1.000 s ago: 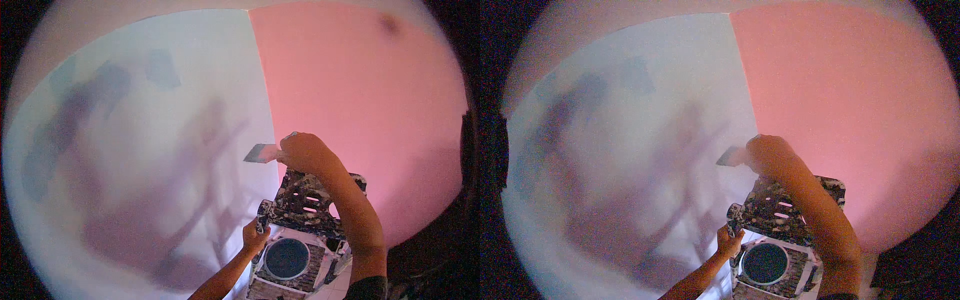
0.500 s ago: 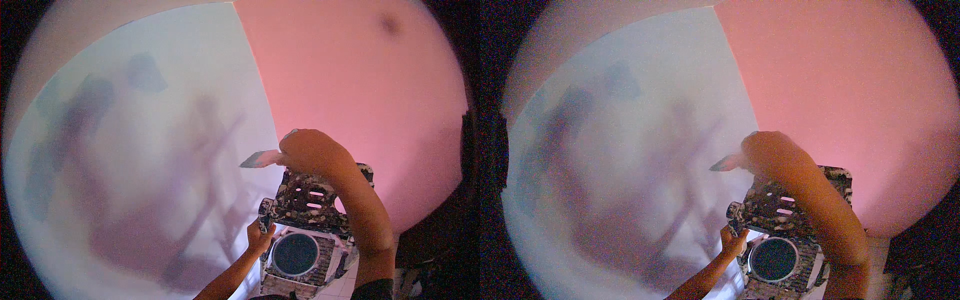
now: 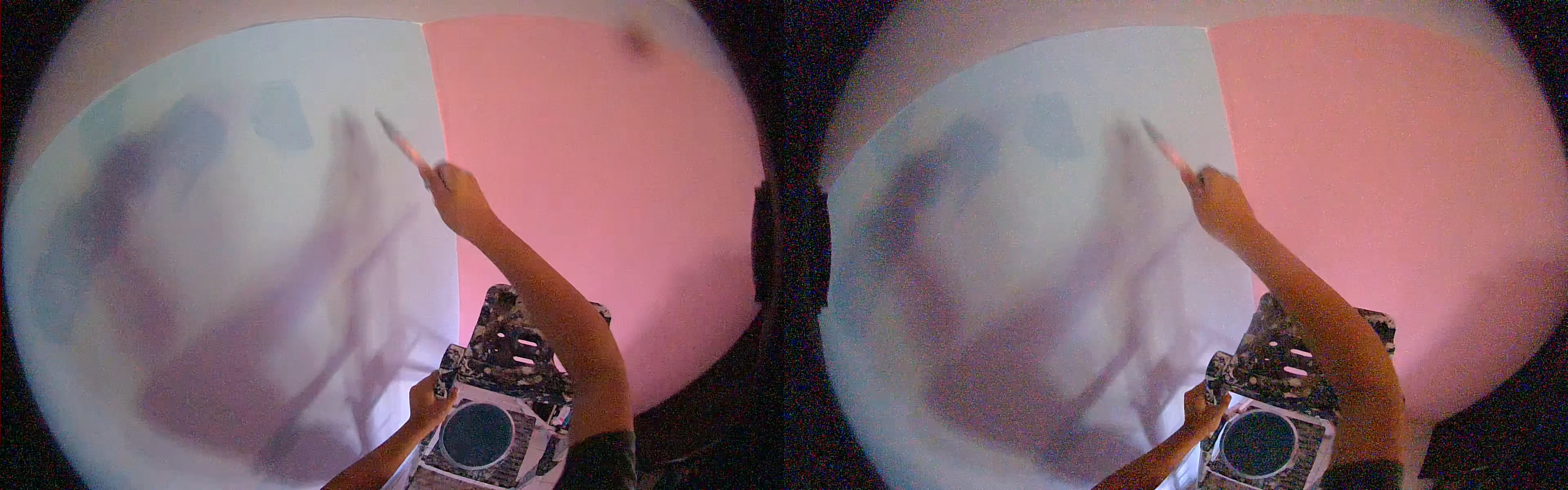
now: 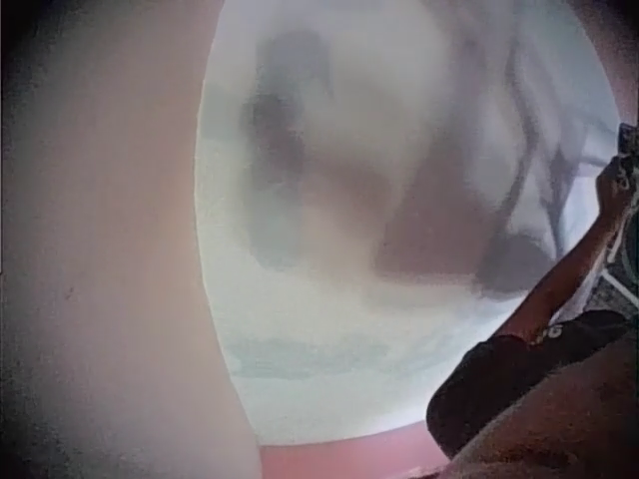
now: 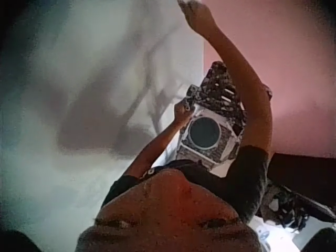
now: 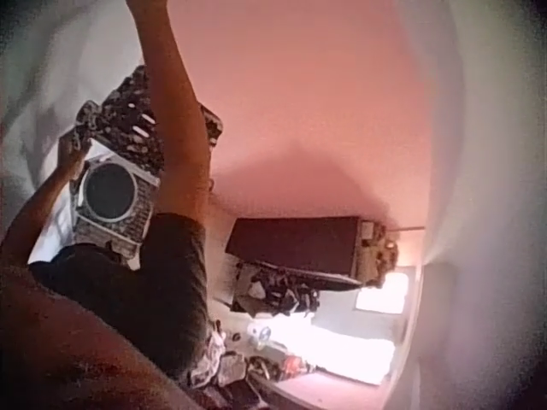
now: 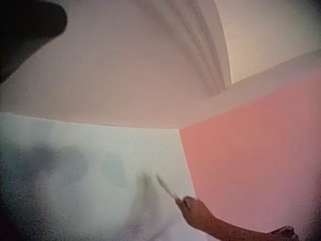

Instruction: The recorder is painting a pink and white wall with light blue paint using a brush and a bucket on a ladder.

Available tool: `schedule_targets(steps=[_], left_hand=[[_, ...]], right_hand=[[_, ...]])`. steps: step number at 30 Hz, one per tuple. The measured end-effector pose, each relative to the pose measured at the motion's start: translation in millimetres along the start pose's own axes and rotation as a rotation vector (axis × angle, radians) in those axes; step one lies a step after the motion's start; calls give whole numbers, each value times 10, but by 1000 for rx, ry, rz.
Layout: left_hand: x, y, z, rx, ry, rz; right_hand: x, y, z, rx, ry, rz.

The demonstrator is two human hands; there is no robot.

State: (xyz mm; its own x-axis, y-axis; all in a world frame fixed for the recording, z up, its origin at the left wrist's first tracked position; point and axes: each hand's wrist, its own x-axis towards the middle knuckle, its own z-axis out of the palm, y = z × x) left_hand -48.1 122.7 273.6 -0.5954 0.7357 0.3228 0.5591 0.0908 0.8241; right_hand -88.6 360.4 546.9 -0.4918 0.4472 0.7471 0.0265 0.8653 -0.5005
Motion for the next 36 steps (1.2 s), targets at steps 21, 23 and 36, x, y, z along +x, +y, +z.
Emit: schedule_targets(steps=[21, 23, 36], left_hand=[[12, -23, 24, -21, -8, 25], [6, -27, 45, 4, -20, 28], [9, 17, -30, 5, -14, 20]], right_hand=[[1241, -327, 417, 29, 223, 260], [1289, -556, 569, 150, 349, 390], [1394, -353, 187, -47, 95, 46]])
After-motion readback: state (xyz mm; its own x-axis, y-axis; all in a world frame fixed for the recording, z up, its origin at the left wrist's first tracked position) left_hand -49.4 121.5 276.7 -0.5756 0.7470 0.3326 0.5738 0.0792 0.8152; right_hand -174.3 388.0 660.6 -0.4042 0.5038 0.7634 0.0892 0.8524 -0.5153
